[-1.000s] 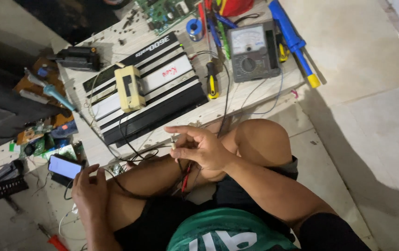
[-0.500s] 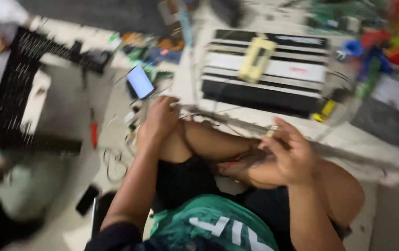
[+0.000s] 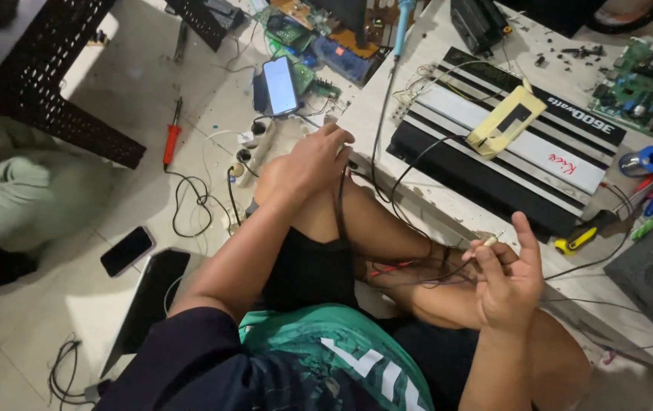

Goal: Connecting wires to an audio amplifier and testing the circuit using a multimeter.

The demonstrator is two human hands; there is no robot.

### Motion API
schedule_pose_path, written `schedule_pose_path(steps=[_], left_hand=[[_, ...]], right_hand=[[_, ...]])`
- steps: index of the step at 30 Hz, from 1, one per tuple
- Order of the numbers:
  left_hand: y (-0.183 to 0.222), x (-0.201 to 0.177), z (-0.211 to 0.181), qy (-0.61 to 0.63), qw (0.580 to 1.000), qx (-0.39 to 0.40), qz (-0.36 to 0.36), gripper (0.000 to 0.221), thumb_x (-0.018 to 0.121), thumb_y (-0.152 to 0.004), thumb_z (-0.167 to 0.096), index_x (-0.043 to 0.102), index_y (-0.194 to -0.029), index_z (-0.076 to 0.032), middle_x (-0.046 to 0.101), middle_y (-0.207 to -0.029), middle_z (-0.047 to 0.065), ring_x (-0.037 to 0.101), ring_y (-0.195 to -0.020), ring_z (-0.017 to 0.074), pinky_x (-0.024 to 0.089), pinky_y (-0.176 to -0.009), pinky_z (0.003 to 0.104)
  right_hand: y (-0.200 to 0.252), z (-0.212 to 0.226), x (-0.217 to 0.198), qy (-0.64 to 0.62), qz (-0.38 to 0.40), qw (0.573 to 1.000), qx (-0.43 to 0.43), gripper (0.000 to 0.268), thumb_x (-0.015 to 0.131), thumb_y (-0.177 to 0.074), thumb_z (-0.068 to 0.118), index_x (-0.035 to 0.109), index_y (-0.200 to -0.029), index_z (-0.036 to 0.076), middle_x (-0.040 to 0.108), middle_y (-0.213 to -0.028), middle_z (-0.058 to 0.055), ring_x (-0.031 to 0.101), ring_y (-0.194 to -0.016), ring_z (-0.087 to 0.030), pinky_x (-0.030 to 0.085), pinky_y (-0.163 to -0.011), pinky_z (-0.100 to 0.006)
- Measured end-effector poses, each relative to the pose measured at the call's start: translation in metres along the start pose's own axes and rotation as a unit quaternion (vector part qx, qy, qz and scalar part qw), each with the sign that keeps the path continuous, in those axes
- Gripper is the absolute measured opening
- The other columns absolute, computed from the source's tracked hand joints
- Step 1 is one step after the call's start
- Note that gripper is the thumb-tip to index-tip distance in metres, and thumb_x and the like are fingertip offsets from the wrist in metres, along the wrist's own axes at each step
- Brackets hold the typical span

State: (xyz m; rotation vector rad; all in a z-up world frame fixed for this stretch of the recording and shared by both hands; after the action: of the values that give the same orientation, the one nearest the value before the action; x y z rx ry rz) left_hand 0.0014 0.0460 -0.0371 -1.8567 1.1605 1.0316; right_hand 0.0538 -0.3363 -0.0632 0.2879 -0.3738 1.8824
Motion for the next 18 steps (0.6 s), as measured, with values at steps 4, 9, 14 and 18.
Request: schedule_pose_path(steps=[4,9,14,18], left_hand=[[-0.003,0.021,0.015,-0.021,1.0,0.001,-0.016,0.018,0.064,-0.095,-0.033,0.065,-0.112,-0.027,0.065,-0.11,0.004,0.072,-0.087,0.0402,0.061,-0.076,0.054],[-0.004,0.023,0.019,-0.016,0.998,0.053,-0.016,0.018,0.065,-0.094,-0.028,0.065,-0.111,-0.022,0.064,-0.105,0.006,0.072,-0.081,0.0399,0.062,-0.069,0.051],[-0.003,0.017,0.013,-0.013,0.998,0.057,-0.018,0.017,0.065,-0.093,-0.023,0.067,-0.11,-0.018,0.066,-0.103,0.008,0.072,-0.081,0.0394,0.061,-0.067,0.05],[-0.001,0.018,0.012,0.006,0.998,0.045,-0.036,0.02,0.069,-0.089,-0.022,0.066,-0.107,-0.015,0.064,-0.102,0.012,0.07,-0.079,0.0446,0.059,-0.065,0.057]], right_hand=[[0.0,-0.004,-0.003,0.01,0.003,1.0,0.011,0.072,0.062,-0.097,-0.01,0.038,-0.164,0.003,0.071,-0.101,-0.013,0.073,-0.094,-0.022,0.065,-0.081,-0.038],[0.0,0.0,0.006,0.01,-0.008,1.0,0.006,0.07,0.062,-0.097,-0.01,0.04,-0.162,0.003,0.071,-0.102,-0.015,0.073,-0.096,-0.023,0.066,-0.081,-0.037],[0.0,-0.003,0.002,0.024,-0.012,1.0,0.004,0.063,0.063,-0.097,-0.01,0.046,-0.157,0.001,0.071,-0.1,-0.015,0.073,-0.095,-0.023,0.065,-0.08,-0.037],[-0.002,-0.017,-0.011,0.025,-0.011,0.999,0.018,0.06,0.063,-0.1,-0.007,0.047,-0.157,0.001,0.071,-0.101,-0.013,0.074,-0.1,-0.023,0.066,-0.082,-0.037]])
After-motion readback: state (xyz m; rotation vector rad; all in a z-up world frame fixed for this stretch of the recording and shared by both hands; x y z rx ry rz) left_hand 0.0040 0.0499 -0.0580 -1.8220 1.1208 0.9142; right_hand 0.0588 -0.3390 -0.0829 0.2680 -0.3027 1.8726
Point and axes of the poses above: each hand's wrist, its own y-axis away from the middle knuckle, its own x-axis out of the palm, z = x × y, the point moved 1 cm from there along -y, towards the middle knuckle
